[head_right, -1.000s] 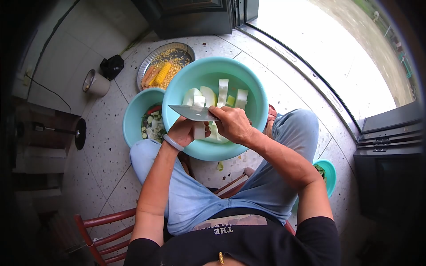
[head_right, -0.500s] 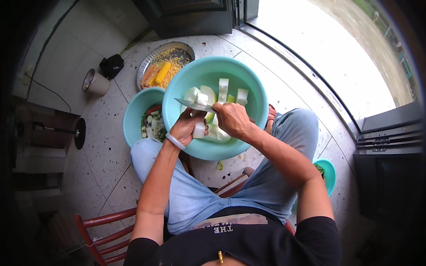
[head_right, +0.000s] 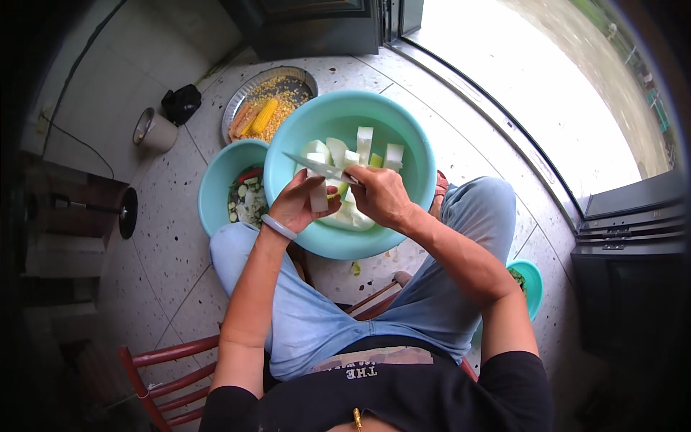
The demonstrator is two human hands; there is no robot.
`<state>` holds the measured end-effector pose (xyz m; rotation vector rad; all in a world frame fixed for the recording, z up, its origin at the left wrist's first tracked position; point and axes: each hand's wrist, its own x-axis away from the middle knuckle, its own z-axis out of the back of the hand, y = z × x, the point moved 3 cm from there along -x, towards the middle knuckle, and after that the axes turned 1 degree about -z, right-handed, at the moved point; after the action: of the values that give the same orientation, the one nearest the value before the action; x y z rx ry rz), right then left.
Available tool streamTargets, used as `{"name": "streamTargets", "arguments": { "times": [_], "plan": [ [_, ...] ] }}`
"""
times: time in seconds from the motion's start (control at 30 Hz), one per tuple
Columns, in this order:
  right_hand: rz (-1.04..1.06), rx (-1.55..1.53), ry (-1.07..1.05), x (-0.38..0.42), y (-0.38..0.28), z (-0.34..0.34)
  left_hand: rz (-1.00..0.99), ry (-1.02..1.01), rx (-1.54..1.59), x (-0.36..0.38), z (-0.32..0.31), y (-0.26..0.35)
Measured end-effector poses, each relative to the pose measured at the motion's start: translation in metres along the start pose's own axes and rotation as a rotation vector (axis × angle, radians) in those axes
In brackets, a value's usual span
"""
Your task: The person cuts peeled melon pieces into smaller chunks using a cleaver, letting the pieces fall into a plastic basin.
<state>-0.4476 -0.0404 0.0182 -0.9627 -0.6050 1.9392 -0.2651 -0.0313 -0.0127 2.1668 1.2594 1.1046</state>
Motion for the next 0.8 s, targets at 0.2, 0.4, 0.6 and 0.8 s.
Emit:
{"name": "streamTargets", "arguments": {
  "times": [0.2, 0.4, 0.6, 0.8],
  "plan": [
    [0.082, 0.12, -0.095, 0.008, -0.002, -0.01, 0.008, -0.006, -0.152, 0.002, -0.005, -0.003],
    [0.104, 0.165, -0.102, 0.008, -0.001, -0.01, -0.021, -0.019, -0.234, -0.004, -0.003, -0.008],
    [0.01, 0.244, -0.153, 0.002, 0.013, -0.018, -0.011, -0.022, -0.244, 0.0, -0.001, -0.008],
    [-0.248, 0.349, -0.225, -0.011, 0.032, -0.016, -0.084, -0.024, -0.354, 0.004, -0.006, -0.002]
  ]
}}
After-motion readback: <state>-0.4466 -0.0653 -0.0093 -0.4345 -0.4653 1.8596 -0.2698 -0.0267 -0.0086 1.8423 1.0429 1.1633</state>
